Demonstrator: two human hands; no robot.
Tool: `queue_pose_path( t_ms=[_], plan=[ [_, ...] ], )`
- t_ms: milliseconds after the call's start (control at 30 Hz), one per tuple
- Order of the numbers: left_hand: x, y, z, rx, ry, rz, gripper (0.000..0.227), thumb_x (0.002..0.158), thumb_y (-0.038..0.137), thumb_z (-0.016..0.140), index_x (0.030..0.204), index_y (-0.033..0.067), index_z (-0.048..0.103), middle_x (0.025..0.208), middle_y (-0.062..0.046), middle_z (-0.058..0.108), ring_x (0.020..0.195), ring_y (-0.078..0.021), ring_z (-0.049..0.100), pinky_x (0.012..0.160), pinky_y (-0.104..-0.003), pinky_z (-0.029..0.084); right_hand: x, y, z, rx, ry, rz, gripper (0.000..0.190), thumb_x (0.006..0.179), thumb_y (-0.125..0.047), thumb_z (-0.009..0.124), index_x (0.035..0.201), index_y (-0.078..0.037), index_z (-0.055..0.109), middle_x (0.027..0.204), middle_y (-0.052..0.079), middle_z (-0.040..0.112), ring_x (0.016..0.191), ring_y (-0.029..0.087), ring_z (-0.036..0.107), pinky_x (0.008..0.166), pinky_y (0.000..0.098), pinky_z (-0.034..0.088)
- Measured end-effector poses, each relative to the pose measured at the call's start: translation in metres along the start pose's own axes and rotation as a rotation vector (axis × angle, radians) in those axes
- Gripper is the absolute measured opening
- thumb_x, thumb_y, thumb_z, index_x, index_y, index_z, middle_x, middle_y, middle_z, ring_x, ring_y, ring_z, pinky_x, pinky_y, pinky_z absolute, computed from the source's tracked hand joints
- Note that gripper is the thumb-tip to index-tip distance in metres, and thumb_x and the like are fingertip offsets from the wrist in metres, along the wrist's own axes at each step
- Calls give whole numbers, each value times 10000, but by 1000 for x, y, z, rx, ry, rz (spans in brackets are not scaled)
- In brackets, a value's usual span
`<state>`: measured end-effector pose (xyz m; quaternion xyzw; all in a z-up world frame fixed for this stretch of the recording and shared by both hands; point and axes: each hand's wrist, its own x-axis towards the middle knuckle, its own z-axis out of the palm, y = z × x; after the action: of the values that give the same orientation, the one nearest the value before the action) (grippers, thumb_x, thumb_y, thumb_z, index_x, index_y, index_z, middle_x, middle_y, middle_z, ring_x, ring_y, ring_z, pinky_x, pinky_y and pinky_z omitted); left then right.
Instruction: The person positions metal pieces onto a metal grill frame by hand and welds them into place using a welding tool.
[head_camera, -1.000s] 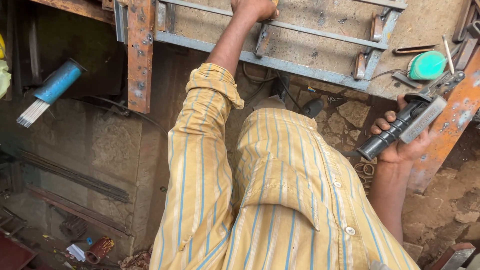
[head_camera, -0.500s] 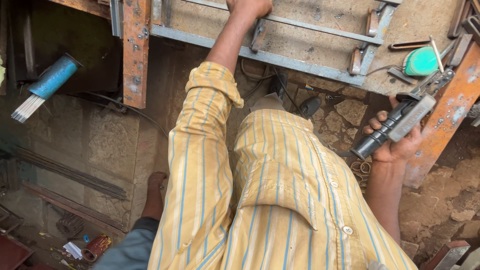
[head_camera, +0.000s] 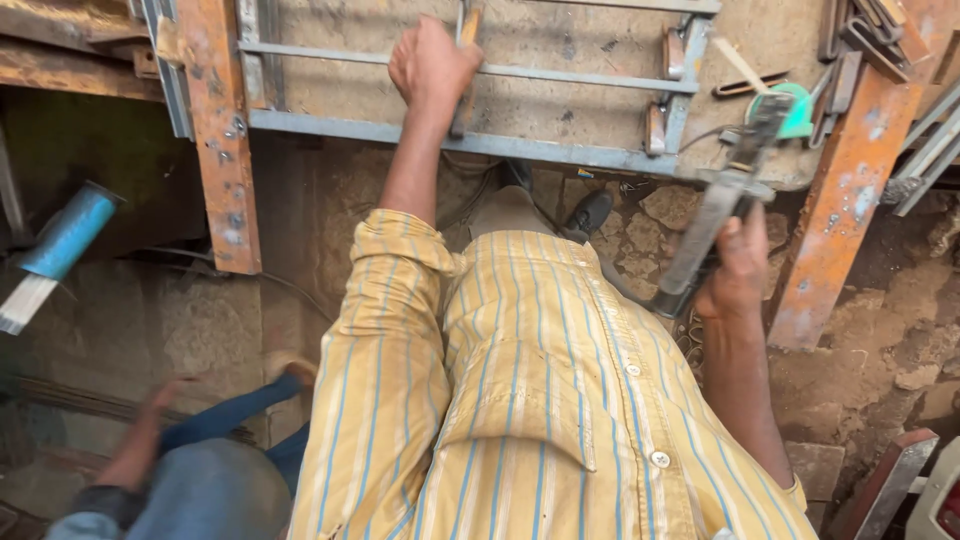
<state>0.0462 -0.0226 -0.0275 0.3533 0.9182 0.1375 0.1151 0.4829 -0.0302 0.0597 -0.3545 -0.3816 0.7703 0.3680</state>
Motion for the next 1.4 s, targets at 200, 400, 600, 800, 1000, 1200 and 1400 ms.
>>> queue_pose_path(
  t_ms=[200,400,600,800,1000,1200,1400],
  plan=[
    [9,4,-1,53,-317,-182,204,828,328,768,777,138,714,632,0,643,500,-120,501,481,-343,420,34,32,57,-357,-70,3,576,1104,-207,671,1568,11,409,1348,78,656,1185,156,656,1003,297,569],
    [11,1,4,32,-373,-165,173,841,293,757,788,137,704,614,36,607,445,-79,430,424,-297,378,81,52,129,-368,-81,262,549,1043,-153,612,1541,-54,403,1040,60,660,747,112,638,603,259,542],
    [11,2,5,26,-356,-129,224,831,316,773,737,131,687,597,29,600,469,-103,442,455,-315,396,115,67,157,-310,-76,316,474,1067,-132,587,1507,-57,429,1004,31,655,659,95,610,561,257,529],
    [7,3,-1,-16,-257,-77,263,777,335,815,729,104,698,602,-15,643,493,-138,575,493,-359,469,129,76,164,-326,-53,360,446,1072,-181,591,1473,-60,439,872,37,653,589,102,611,496,248,514],
    [2,10,-17,-53,-129,-53,381,660,411,875,830,96,745,765,-114,721,659,-267,701,609,-423,541,131,77,166,-351,-89,334,487,1078,-160,594,1518,-61,411,1006,57,666,663,88,635,514,240,532],
    [-3,14,-28,-115,-178,-97,283,742,357,816,908,131,779,814,-121,760,791,-298,743,721,-428,563,131,85,151,-738,-241,1,598,1086,-106,625,1585,-7,311,1277,162,628,1047,190,631,859,362,536],
    [0,13,-28,-87,-282,-133,323,760,413,801,939,147,761,873,-102,761,833,-273,751,767,-419,565,136,83,144,-772,-218,120,628,1074,-156,650,1605,-41,336,1236,123,688,1067,170,669,922,344,567]
  ],
)
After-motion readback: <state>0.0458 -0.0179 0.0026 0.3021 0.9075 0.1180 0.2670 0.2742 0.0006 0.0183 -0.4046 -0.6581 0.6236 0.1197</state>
